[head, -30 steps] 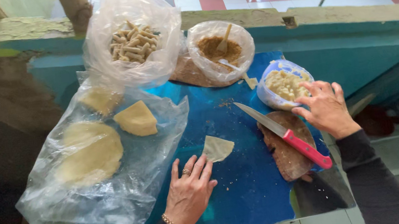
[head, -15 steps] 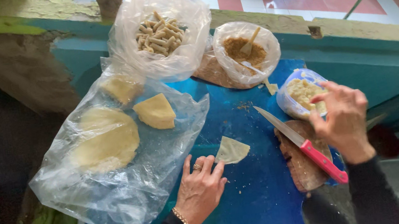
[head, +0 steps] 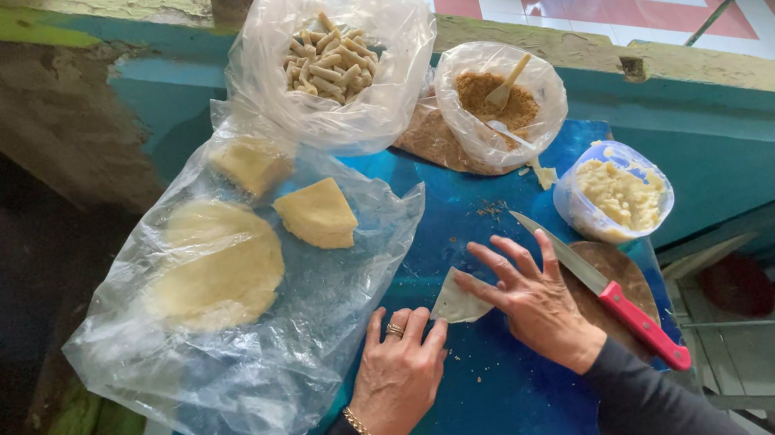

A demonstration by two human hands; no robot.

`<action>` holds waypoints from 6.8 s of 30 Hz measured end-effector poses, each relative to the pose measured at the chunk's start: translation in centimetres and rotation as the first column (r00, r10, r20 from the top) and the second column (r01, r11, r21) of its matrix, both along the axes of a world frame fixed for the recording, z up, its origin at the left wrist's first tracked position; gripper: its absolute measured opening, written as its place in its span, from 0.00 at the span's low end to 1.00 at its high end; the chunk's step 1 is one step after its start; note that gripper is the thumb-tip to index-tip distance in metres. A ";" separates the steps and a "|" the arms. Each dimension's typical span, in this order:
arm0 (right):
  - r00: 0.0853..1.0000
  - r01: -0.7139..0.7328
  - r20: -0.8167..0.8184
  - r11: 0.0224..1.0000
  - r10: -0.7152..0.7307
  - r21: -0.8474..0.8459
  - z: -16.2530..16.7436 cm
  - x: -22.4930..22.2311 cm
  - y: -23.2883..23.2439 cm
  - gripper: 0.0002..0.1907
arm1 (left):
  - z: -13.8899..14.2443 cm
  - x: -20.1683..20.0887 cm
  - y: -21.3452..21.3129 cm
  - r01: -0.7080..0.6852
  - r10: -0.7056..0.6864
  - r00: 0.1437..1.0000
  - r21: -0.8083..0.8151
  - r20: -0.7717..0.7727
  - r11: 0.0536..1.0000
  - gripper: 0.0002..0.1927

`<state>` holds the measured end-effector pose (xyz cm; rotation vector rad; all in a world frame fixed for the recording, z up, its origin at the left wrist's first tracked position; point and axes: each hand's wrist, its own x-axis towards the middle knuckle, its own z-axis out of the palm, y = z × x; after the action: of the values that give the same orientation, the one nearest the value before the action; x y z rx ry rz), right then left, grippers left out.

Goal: The person folds small square dough wrappers around filling, pinching the edges closed with their fingers, and occasionally scoops filling from a bowl with a spoon, setting finished wrapped pieces on the table.

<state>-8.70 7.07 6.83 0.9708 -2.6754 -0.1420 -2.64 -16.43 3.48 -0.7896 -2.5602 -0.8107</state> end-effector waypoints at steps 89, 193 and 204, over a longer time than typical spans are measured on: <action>0.979 0.091 0.202 0.905 -0.005 -0.415 3.7 6.2 6.6 0.09 | 1.6 2.8 7.2 -0.257 0.246 0.962 0.082 0.120 0.963 0.10; 0.790 0.421 0.612 0.768 -0.048 -0.483 0.4 3.7 2.2 0.07 | -1.4 0.5 7.1 0.005 -0.024 0.997 0.253 0.071 0.967 0.04; 0.950 0.159 0.313 0.850 0.007 -0.502 1.2 5.3 2.9 0.04 | -1.1 -0.5 7.9 -0.044 -0.018 0.985 0.356 0.169 0.933 0.04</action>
<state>-3.39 9.94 8.07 0.7495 -2.7772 0.7472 -3.14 -8.52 2.40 -0.6084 -2.4433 -1.3456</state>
